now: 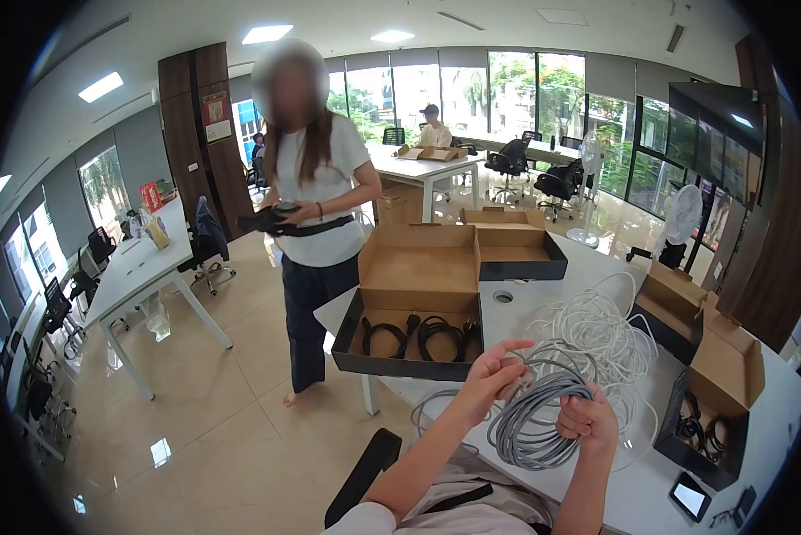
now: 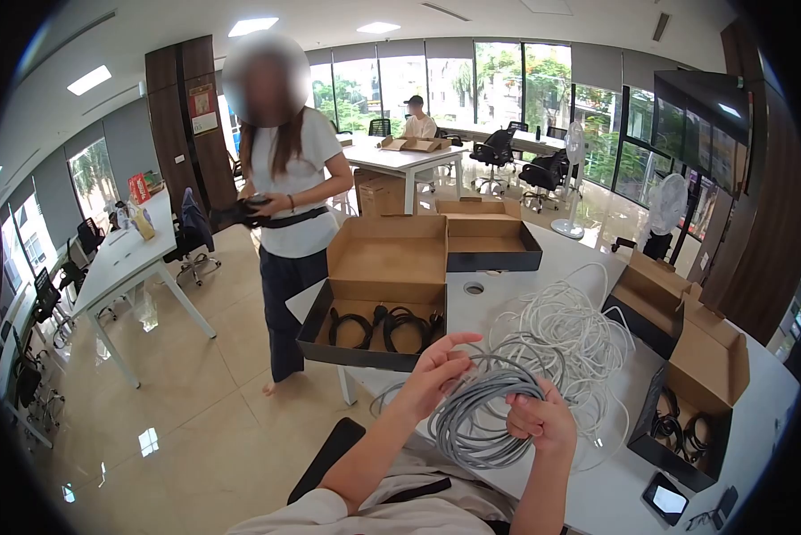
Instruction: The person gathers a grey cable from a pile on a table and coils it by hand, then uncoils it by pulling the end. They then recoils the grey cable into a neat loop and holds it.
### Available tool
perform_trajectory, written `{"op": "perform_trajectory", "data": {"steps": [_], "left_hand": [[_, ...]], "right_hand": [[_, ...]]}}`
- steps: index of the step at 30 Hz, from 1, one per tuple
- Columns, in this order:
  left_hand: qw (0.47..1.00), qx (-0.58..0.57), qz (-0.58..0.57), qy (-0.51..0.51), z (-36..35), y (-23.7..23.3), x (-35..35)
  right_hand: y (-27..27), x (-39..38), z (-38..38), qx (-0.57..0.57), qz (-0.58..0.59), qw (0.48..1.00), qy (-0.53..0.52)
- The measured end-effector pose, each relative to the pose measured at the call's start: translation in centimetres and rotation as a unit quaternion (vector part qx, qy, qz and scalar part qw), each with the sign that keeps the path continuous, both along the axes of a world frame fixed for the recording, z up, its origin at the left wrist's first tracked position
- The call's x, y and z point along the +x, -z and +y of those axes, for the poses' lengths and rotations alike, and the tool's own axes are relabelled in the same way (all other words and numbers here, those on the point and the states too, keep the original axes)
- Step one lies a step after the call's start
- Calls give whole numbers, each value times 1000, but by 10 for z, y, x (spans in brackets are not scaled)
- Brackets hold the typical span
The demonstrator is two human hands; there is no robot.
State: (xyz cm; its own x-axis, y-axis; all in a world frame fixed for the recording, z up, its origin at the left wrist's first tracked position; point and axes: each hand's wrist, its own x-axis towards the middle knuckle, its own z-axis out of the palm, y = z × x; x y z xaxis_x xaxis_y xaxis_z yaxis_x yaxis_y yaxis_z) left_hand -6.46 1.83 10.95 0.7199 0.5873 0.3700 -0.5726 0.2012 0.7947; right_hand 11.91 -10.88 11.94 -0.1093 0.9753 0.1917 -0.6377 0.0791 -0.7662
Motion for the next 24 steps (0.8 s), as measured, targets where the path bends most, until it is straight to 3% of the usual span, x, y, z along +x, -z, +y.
{"op": "perform_trajectory", "data": {"steps": [3,8,12,18,21,24], "left_hand": [[995,29,36,-86,-11,-4,14],[999,35,15,-24,-19,-6,23],[972,201,110,-47,-21,-10,24],[989,18,118,-84,1,-4,19],[986,-49,86,-135,11,4,6],[983,-61,53,-167,31,12,-1]], "right_hand": [[-4,-4,-5,-35,-116,987,108],[-5,-6,-13,-58,-181,948,254],[-10,-13,-23,-83,-192,925,318],[-32,-47,7,-91,-359,860,351],[-41,-55,32,84,-563,709,416],[-82,-80,46,203,-736,499,410]]}}
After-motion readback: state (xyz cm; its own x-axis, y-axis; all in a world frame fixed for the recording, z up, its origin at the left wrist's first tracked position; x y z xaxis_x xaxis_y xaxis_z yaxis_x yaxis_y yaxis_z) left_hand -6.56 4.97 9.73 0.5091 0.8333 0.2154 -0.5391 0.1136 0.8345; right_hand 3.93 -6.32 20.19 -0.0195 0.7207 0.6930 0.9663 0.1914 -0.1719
